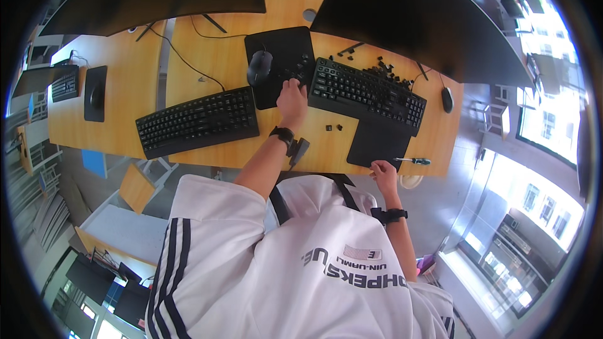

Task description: The person picks up small mechanical keyboard switch components from a desk and assembles them by hand.

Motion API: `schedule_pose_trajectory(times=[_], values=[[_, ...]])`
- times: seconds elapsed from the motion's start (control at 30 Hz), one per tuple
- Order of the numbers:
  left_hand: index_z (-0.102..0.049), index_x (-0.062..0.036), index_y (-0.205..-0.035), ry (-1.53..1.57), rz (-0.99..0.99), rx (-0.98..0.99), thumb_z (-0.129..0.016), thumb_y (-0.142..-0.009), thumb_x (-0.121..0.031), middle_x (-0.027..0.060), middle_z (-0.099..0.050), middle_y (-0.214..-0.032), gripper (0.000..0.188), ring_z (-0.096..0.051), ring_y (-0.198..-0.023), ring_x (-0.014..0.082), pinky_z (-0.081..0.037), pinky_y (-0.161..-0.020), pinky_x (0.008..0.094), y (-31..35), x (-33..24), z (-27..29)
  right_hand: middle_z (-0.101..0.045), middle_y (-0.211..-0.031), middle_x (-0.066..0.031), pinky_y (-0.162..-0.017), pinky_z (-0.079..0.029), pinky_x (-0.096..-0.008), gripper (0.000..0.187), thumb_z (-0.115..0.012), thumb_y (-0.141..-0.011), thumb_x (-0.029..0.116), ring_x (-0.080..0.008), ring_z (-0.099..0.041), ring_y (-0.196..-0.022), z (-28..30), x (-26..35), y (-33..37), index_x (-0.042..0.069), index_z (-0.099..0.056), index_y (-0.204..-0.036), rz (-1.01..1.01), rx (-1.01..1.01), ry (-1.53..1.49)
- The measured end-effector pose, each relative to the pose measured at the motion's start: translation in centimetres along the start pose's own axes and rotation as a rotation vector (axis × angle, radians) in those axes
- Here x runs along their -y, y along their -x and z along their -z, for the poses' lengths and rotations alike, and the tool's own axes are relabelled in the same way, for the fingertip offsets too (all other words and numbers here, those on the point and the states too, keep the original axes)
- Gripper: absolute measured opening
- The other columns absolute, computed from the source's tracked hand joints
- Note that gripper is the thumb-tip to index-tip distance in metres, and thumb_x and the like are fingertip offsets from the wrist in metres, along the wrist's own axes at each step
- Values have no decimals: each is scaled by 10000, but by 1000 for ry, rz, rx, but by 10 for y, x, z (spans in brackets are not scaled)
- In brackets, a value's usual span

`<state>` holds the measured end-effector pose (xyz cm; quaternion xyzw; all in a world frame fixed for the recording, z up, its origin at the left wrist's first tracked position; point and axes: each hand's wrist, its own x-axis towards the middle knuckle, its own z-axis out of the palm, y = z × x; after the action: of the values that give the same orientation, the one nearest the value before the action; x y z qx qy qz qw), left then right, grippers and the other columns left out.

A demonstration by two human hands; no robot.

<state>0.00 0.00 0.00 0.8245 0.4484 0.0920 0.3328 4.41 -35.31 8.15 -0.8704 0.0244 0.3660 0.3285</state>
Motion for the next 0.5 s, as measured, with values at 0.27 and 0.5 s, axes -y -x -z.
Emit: schedule_pose_trajectory(times=[0.27, 0.5], values=[[-594, -48, -941, 162, 83, 151, -663, -888, -197, 120, -616, -967, 173, -631, -889, 342, -517, -735, 450, 60, -26, -10, -709, -829, -76, -610, -524, -264, 185, -660, -911, 141, -140, -671, -694, 37, -20, 28, -17, -689, -1001, 76, 44, 65], [-614, -24, -940, 126, 102, 177, -698, -864, -214, 136, -656, -870, 221, -644, -876, 329, -514, -748, 428, 49, 31, -7, -694, -875, -89, -677, -536, -333, 217, -696, -847, 95, -198, -672, -731, -47, 25, -36, 50, -686, -1059, 414, 44, 203]])
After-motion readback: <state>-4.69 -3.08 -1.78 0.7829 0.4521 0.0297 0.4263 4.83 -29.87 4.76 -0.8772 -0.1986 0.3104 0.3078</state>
